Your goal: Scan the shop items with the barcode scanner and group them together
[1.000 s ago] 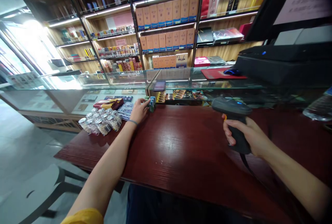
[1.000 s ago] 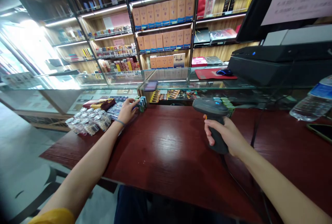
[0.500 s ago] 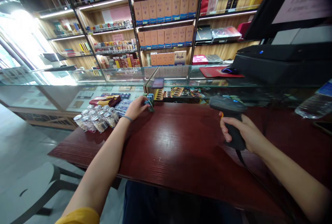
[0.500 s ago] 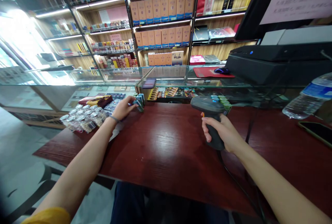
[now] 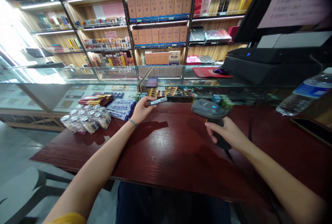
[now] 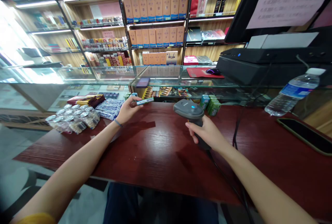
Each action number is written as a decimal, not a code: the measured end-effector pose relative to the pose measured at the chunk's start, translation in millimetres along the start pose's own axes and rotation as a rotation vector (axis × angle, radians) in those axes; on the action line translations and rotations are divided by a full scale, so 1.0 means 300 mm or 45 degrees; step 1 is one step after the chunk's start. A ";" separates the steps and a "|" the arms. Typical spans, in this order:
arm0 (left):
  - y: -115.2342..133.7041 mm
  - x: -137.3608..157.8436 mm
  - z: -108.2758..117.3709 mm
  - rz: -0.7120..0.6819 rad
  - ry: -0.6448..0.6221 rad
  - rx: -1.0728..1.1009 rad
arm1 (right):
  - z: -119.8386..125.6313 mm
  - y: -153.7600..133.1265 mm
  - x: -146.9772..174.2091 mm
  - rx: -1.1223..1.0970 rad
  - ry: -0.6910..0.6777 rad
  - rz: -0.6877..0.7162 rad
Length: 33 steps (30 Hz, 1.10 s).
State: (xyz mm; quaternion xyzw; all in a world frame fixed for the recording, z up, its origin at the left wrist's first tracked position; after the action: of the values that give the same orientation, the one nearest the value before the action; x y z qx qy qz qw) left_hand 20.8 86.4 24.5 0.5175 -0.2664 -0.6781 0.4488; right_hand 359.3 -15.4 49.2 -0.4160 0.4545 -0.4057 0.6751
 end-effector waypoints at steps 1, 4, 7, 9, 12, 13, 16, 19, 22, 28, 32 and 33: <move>-0.005 0.001 -0.007 0.003 0.006 -0.002 | -0.004 -0.001 0.002 0.021 -0.016 0.002; -0.014 0.003 -0.016 0.018 -0.006 -0.021 | -0.015 -0.012 0.006 0.069 -0.088 -0.001; -0.013 0.001 -0.012 0.005 0.001 -0.112 | -0.018 -0.024 0.009 0.121 -0.148 0.002; -0.011 -0.003 -0.007 0.006 0.033 -0.219 | -0.018 -0.028 0.011 0.177 -0.173 0.016; -0.012 -0.008 -0.002 0.022 0.057 -0.290 | -0.014 -0.024 0.011 0.257 -0.174 0.045; -0.013 -0.009 0.000 0.024 0.057 -0.285 | -0.013 -0.021 0.010 0.259 -0.166 0.050; -0.019 -0.007 0.000 0.000 0.049 -0.223 | -0.007 -0.012 0.008 0.185 -0.147 0.041; -0.022 -0.002 -0.004 -0.018 0.005 -0.060 | -0.004 -0.014 0.008 0.116 -0.122 0.016; -0.025 0.002 -0.007 0.000 -0.016 0.043 | -0.006 -0.023 0.011 0.064 -0.109 0.008; -0.028 0.002 -0.004 0.017 -0.018 0.038 | 0.011 -0.042 0.006 -0.136 0.073 0.030; -0.017 0.011 -0.019 0.061 -0.010 0.019 | 0.061 -0.052 -0.012 -0.249 0.242 0.081; -0.012 0.015 -0.027 0.067 -0.002 0.024 | 0.076 -0.054 -0.017 -0.256 0.270 0.100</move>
State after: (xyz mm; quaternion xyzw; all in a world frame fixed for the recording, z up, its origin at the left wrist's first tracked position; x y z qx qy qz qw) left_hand 26.9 85.0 16.7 0.5140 -0.2867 -0.6638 0.4614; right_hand 376.9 -11.7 71.1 -0.4183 0.5775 -0.3732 0.5935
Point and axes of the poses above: each hand's wrist, its own x-axis away from the middle knuckle, its own z-axis out of the back of the hand, y = z × x, the point moved 1 cm from there along -x, towards the middle knuckle, and after that the axes turned 10 degrees about z, right-handed, at the moved point
